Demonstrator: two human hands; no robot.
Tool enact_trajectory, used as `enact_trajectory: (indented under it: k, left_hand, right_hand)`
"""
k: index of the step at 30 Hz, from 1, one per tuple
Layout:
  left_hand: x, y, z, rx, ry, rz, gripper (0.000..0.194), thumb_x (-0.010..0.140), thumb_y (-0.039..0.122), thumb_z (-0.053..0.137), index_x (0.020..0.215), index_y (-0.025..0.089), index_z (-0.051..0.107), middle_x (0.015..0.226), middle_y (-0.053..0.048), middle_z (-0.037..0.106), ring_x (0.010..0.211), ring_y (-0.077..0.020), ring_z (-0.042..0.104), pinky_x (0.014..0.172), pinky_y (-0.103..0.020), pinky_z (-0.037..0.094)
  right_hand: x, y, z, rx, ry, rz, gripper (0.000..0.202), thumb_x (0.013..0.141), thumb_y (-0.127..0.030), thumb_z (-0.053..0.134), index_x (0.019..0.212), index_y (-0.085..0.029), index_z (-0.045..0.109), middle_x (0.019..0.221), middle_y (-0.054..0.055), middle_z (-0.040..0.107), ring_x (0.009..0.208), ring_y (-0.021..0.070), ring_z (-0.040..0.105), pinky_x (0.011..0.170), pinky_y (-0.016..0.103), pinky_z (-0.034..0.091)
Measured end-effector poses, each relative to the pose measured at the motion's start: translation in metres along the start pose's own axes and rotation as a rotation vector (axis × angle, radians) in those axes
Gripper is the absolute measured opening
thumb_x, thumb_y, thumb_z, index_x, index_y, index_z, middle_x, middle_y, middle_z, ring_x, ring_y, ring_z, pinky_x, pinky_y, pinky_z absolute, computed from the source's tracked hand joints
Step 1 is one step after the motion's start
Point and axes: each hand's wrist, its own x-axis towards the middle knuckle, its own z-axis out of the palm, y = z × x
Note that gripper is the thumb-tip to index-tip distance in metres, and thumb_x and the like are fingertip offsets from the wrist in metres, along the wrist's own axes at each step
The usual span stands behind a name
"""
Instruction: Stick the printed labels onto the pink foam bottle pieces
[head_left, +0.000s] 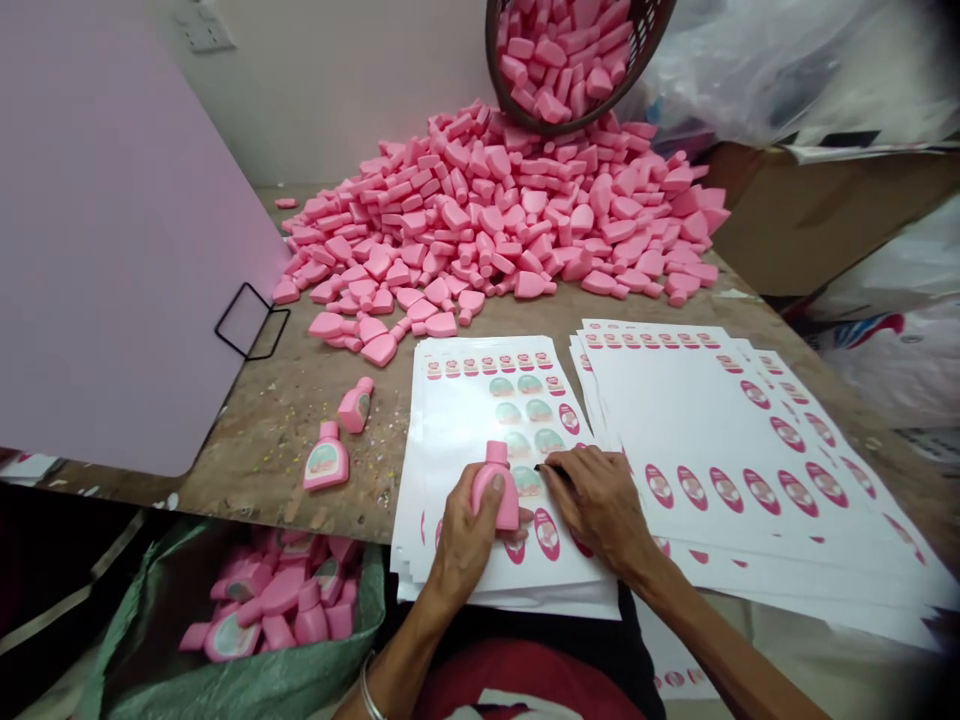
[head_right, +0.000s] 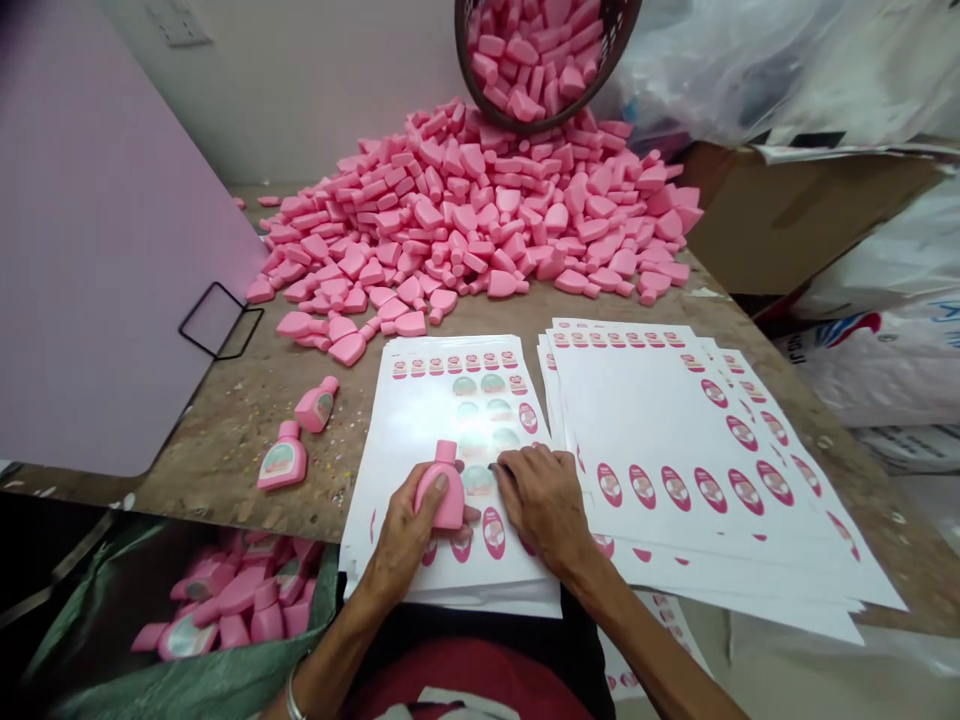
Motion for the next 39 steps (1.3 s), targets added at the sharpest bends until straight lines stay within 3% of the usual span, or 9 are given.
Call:
enact_trajectory:
  k: [7,15,20,28,30,35,39]
  left_hand:
    - [0.001,-0.006,0.001,0.045,0.011,0.032,0.043,0.087,0.052,0.048,0.109,0.015,0.050,0.091,-0.010,0.065,0.072,-0.0216,0.071,0.058,-0.029,0.058]
    - [0.002,-0.006,0.001,0.046,-0.002,0.042,0.039,0.088,0.051,0.047,0.108,0.016,0.049,0.089,-0.008,0.063,0.074,-0.0213,0.071,0.059,-0.029,0.058]
    - [0.002,-0.006,0.001,0.036,-0.003,0.043,0.039,0.088,0.051,0.047,0.108,0.017,0.050,0.090,-0.007,0.062,0.073,-0.0208,0.070,0.059,-0.028,0.058]
    - [0.002,-0.005,0.000,-0.001,0.009,0.024,0.037,0.088,0.051,0.048,0.105,0.018,0.050,0.092,-0.006,0.063,0.067,-0.0178,0.069,0.057,-0.026,0.056]
    - [0.002,-0.006,0.000,-0.035,0.018,0.022,0.037,0.087,0.051,0.049,0.104,0.018,0.051,0.090,-0.006,0.064,0.065,-0.0171,0.068,0.057,-0.026,0.055]
    - [0.001,-0.005,0.000,-0.270,0.052,-0.032,0.045,0.086,0.054,0.049,0.108,0.015,0.053,0.080,-0.005,0.066,0.070,-0.0188,0.068,0.057,-0.026,0.055]
    - [-0.002,0.006,0.004,-0.497,0.063,-0.074,0.051,0.088,0.058,0.043,0.110,0.013,0.056,0.093,-0.010,0.068,0.078,-0.0201,0.068,0.056,-0.025,0.056]
  right_hand:
    - [-0.003,0.002,0.003,0.103,-0.014,0.013,0.012,0.088,-0.022,0.053,0.078,-0.019,0.059,0.071,0.002,0.062,0.071,0.0162,0.055,0.070,0.032,0.032]
    - [-0.003,0.001,0.001,0.012,0.027,0.025,0.015,0.088,-0.021,0.052,0.075,-0.019,0.058,0.068,0.002,0.060,0.069,0.0166,0.053,0.070,0.033,0.032]
    - [-0.002,0.004,0.003,0.080,0.007,0.039,0.013,0.086,-0.023,0.054,0.074,-0.019,0.057,0.068,0.001,0.061,0.067,0.0158,0.054,0.068,0.032,0.032]
    - [-0.006,-0.001,0.001,0.099,0.121,-0.029,0.011,0.081,-0.027,0.063,0.075,-0.020,0.057,0.067,0.001,0.064,0.065,0.0166,0.056,0.070,0.034,0.038]
    - [-0.005,-0.004,-0.008,0.198,0.155,0.056,0.013,0.079,-0.029,0.064,0.073,-0.021,0.056,0.066,0.001,0.063,0.063,0.0160,0.055,0.068,0.033,0.041]
    - [0.008,-0.015,-0.035,0.561,0.102,0.502,0.019,0.080,-0.040,0.063,0.079,-0.021,0.062,0.070,0.000,0.063,0.061,0.0138,0.058,0.055,0.026,0.045]
    - [0.018,-0.033,-0.040,0.673,0.004,0.458,0.025,0.080,-0.040,0.063,0.096,-0.023,0.071,0.084,0.002,0.071,0.069,0.0149,0.062,0.058,0.025,0.048]
